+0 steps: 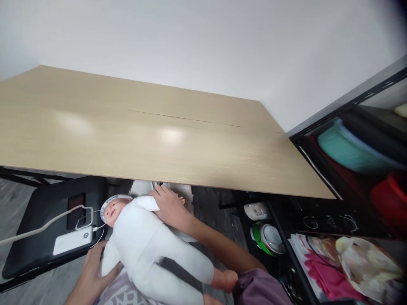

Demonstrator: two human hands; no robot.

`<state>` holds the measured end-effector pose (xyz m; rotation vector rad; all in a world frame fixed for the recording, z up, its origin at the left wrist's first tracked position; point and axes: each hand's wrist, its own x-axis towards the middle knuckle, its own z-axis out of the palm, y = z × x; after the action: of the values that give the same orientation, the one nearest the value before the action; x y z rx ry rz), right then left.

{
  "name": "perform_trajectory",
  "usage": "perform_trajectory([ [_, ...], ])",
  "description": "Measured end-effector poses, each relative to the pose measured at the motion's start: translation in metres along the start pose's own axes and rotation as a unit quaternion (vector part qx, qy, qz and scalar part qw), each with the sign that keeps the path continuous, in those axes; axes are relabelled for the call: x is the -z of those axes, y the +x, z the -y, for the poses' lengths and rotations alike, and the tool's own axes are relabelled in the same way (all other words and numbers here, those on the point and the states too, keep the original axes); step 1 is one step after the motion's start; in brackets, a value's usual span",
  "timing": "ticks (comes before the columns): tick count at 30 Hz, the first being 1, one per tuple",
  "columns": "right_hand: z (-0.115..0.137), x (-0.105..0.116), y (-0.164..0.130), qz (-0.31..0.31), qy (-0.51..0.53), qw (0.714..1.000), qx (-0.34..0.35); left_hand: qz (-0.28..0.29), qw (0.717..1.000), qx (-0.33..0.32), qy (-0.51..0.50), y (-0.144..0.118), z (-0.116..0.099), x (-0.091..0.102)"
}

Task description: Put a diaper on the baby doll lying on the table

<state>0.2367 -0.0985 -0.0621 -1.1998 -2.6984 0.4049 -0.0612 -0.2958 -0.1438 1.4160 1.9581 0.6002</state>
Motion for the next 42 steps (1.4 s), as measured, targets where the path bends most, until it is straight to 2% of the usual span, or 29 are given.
perform_trajectory([
  [5, 0.006, 0.029, -0.01, -0.037, 0.056, 0.998, 0.02, -0.02, 0.999, 0.007, -0.044, -0.014, -0.021, -0.002],
  [8, 0.007, 0.055, -0.028, -0.089, 0.112, 0.99, 0.012, -0.086, 0.993, -0.039, -0.065, -0.014, -0.02, 0.003],
  [10, 0.004, 0.071, -0.043, -0.14, 0.126, 0.982, -0.004, -0.12, 0.984, -0.121, -0.043, -0.003, -0.02, 0.015],
  [12, -0.004, 0.083, -0.056, -0.186, 0.11, 0.976, -0.021, -0.134, 0.973, -0.189, 0.01, 0.016, -0.03, 0.034],
  [14, -0.015, 0.092, -0.066, -0.215, 0.083, 0.972, -0.043, -0.12, 0.969, -0.202, 0.073, 0.04, -0.053, 0.055],
  [16, -0.03, 0.095, -0.072, -0.241, 0.063, 0.965, -0.079, -0.08, 0.97, -0.195, 0.117, 0.063, -0.087, 0.072],
  [18, -0.045, 0.095, -0.075, -0.267, 0.057, 0.955, -0.116, -0.044, 0.962, -0.216, 0.162, 0.083, -0.123, 0.082],
  [21, -0.067, 0.09, -0.078, -0.29, 0.052, 0.943, -0.158, -0.059, 0.939, -0.242, 0.238, 0.112, -0.165, 0.085],
  [25, -0.091, 0.079, -0.085, -0.306, 0.006, 0.933, -0.19, -0.042, 0.909, -0.257, 0.325, 0.144, -0.191, 0.083],
  [28, -0.104, 0.067, -0.092, -0.308, -0.008, 0.932, -0.189, -0.04, 0.889, -0.283, 0.358, 0.158, -0.198, 0.083],
  [31, -0.113, 0.057, -0.098, -0.311, -0.011, 0.932, -0.188, -0.046, 0.881, -0.298, 0.364, 0.164, -0.2, 0.086],
  [37, -0.131, 0.046, -0.097, -0.315, -0.04, 0.929, -0.189, -0.065, 0.89, -0.31, 0.328, 0.176, -0.194, 0.09],
  [42, -0.157, 0.043, -0.082, -0.317, -0.028, 0.925, -0.21, -0.11, 0.906, -0.278, 0.3, 0.205, -0.195, 0.088],
])
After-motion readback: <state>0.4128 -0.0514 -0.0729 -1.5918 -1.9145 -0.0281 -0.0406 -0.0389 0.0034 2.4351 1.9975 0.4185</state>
